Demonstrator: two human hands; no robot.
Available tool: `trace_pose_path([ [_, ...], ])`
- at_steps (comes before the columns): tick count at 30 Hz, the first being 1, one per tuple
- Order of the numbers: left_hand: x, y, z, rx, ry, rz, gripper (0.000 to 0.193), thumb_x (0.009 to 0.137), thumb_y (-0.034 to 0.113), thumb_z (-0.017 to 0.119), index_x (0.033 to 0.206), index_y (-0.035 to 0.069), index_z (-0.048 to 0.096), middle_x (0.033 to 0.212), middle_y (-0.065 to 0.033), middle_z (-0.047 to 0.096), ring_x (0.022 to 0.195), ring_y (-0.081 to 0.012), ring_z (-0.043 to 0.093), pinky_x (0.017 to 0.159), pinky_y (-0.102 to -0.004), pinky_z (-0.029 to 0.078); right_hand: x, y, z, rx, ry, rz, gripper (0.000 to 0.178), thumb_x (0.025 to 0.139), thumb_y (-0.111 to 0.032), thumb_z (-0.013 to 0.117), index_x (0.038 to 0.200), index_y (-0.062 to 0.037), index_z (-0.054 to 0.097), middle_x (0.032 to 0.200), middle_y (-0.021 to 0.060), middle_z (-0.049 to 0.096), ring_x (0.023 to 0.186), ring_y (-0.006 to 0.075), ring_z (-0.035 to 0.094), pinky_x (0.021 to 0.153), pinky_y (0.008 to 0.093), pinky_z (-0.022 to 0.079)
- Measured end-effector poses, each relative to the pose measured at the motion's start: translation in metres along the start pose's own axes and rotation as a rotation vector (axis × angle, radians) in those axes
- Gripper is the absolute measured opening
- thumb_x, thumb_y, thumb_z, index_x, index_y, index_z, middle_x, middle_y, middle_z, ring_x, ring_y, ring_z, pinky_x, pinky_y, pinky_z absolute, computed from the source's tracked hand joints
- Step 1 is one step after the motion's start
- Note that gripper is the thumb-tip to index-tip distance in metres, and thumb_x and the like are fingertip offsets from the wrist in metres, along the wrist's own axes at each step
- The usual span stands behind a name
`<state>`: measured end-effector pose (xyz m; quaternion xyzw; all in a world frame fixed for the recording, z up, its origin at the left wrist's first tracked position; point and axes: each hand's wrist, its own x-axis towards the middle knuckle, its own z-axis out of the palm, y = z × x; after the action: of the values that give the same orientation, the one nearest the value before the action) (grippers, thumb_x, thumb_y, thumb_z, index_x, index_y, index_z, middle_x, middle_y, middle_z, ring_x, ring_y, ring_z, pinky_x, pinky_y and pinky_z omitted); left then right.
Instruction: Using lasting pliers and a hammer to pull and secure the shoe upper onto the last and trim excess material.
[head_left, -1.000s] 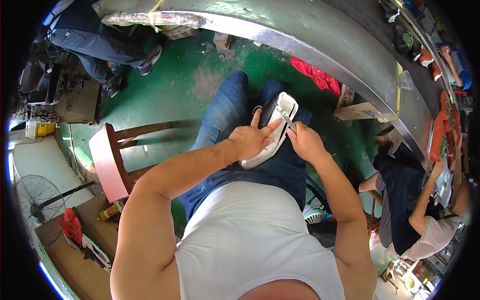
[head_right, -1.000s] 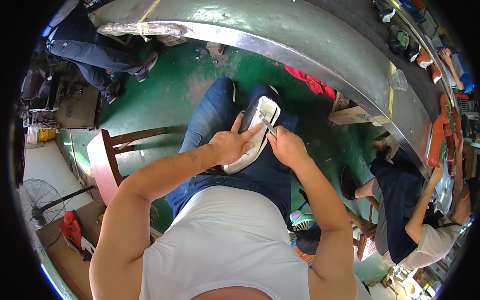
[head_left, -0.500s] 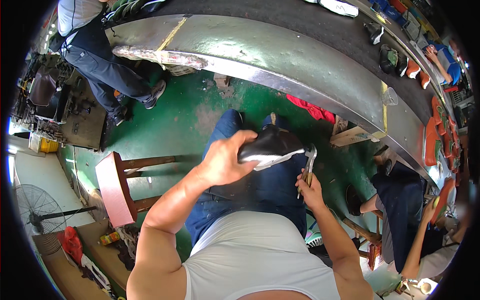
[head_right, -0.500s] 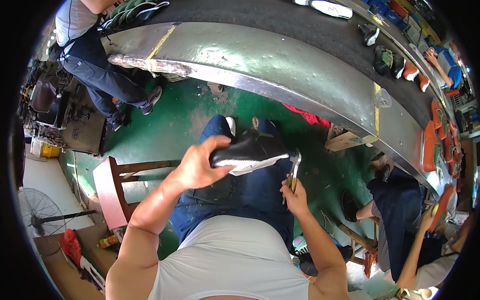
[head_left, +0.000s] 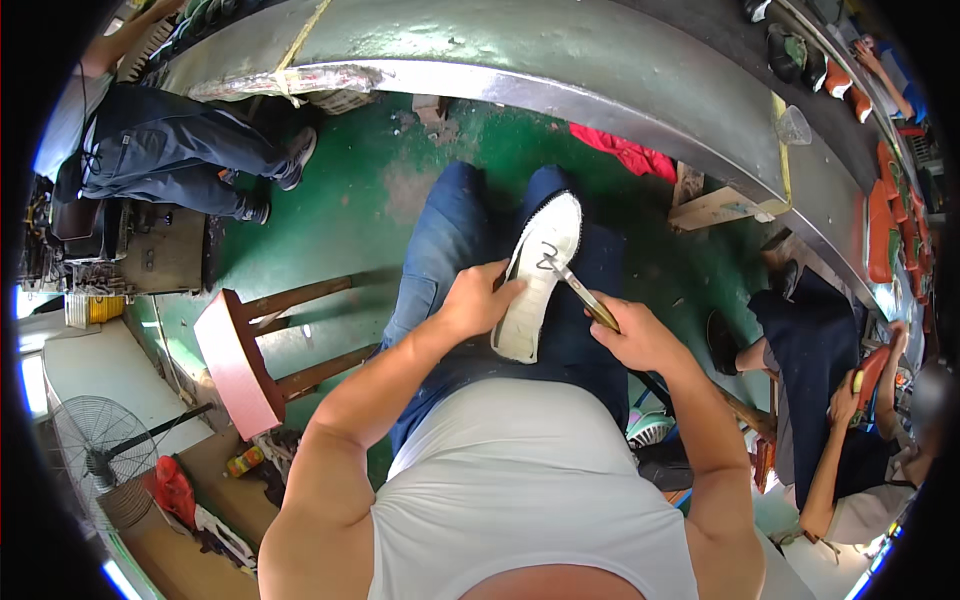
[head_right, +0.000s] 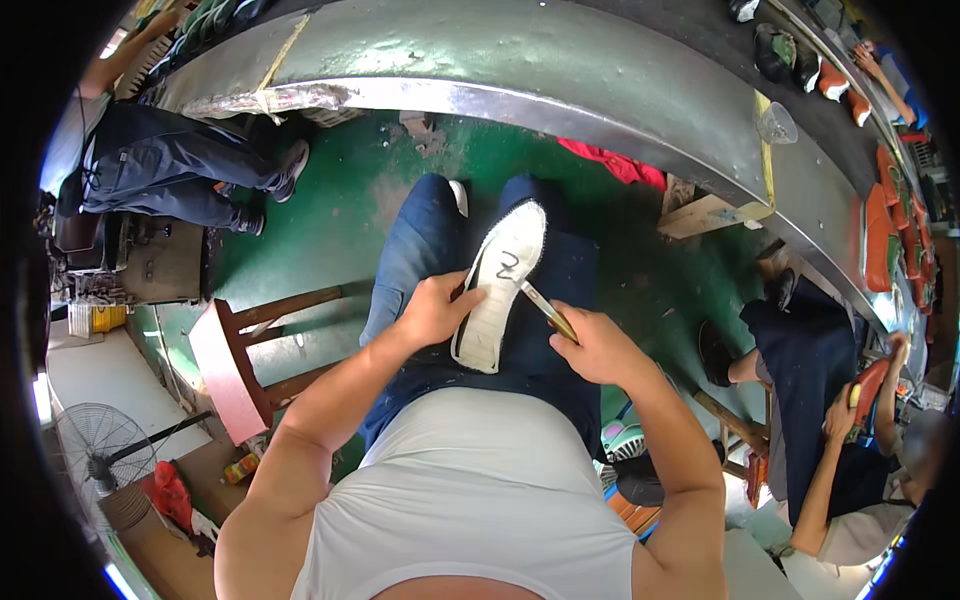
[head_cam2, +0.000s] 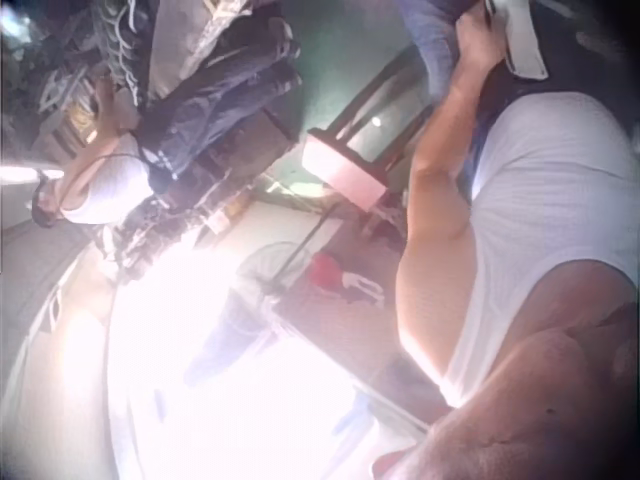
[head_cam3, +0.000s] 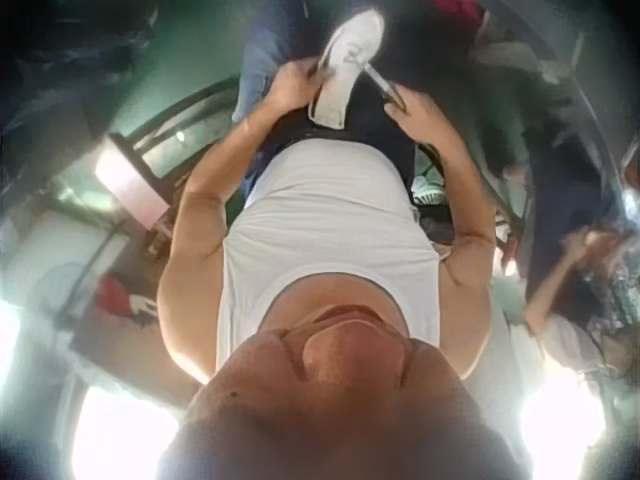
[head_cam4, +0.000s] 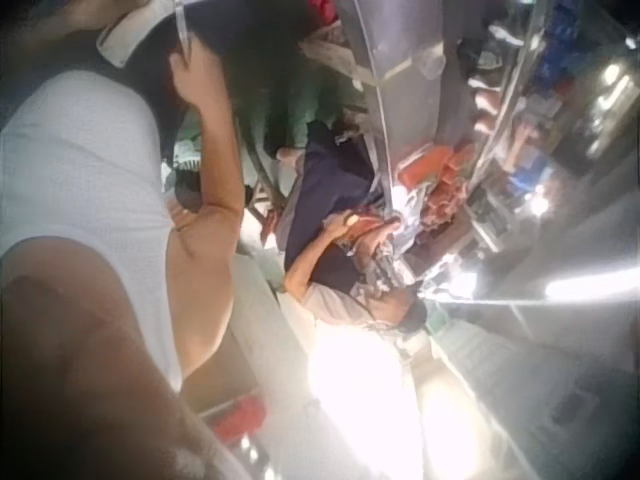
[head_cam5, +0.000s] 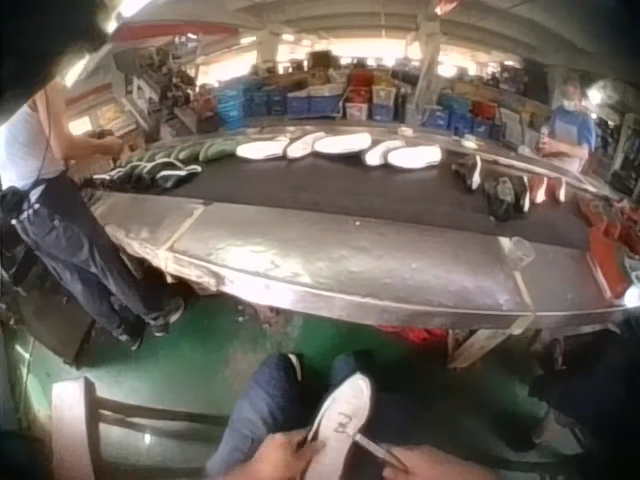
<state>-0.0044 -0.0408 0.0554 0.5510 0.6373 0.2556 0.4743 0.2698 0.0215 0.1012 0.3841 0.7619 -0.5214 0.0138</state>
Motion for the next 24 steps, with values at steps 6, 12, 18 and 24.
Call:
trace_pose_path([
  [6,-0.009,0.005,0.017,0.268,0.31,0.186,0.018,0.095,0.016,0.055,0.083,0.002,0.059,0.069,-0.0216,0.064,0.066,-0.0434,0.064,0.062,-0.0518,0.052,0.027,-0.032,-0.026,-0.198,-0.14,0.007,0.036,0.093,-0.019,0.061,0.123,0.0017,0.057,0.103,0.0213,0.067,0.092,0.0387,0.065,0.084,0.0411,0.053],
  [12,-0.011,0.021,0.019,0.373,0.287,0.199,0.027,0.1,0.024,0.05,0.089,0.002,0.062,0.07,-0.018,0.065,0.068,-0.0409,0.065,0.064,-0.0509,0.052,0.056,-0.073,-0.077,0.018,-0.547,0.466,0.025,0.1,-0.023,0.056,0.107,0.0002,0.063,0.093,0.0067,0.069,0.081,0.0154,0.066,0.066,0.0337,0.054],
  [18,0.04,-0.038,0.037,-1.238,-0.04,-0.349,0.055,0.107,0.049,0.037,0.119,0.003,0.064,0.109,-0.0082,0.069,0.101,-0.02,0.065,0.09,-0.036,0.052,0.064,-0.06,-0.036,-0.395,-0.267,0.125,0.028,0.097,-0.022,0.057,0.095,0.0051,0.062,0.084,0.0254,0.067,0.085,0.0433,0.066,0.078,0.0501,0.052],
  [24,0.045,-0.035,0.021,-1.137,-0.129,-0.125,0.073,0.101,0.051,0.052,0.158,0.012,0.027,0.146,-0.0082,0.049,0.133,-0.0208,0.047,0.11,-0.0391,0.041,0.047,-0.001,0.063,0.038,0.231,0.095,0.028,0.092,-0.022,0.064,0.105,0.0025,0.062,0.088,0.0244,0.067,0.086,0.0453,0.065,0.076,0.0497,0.051],
])
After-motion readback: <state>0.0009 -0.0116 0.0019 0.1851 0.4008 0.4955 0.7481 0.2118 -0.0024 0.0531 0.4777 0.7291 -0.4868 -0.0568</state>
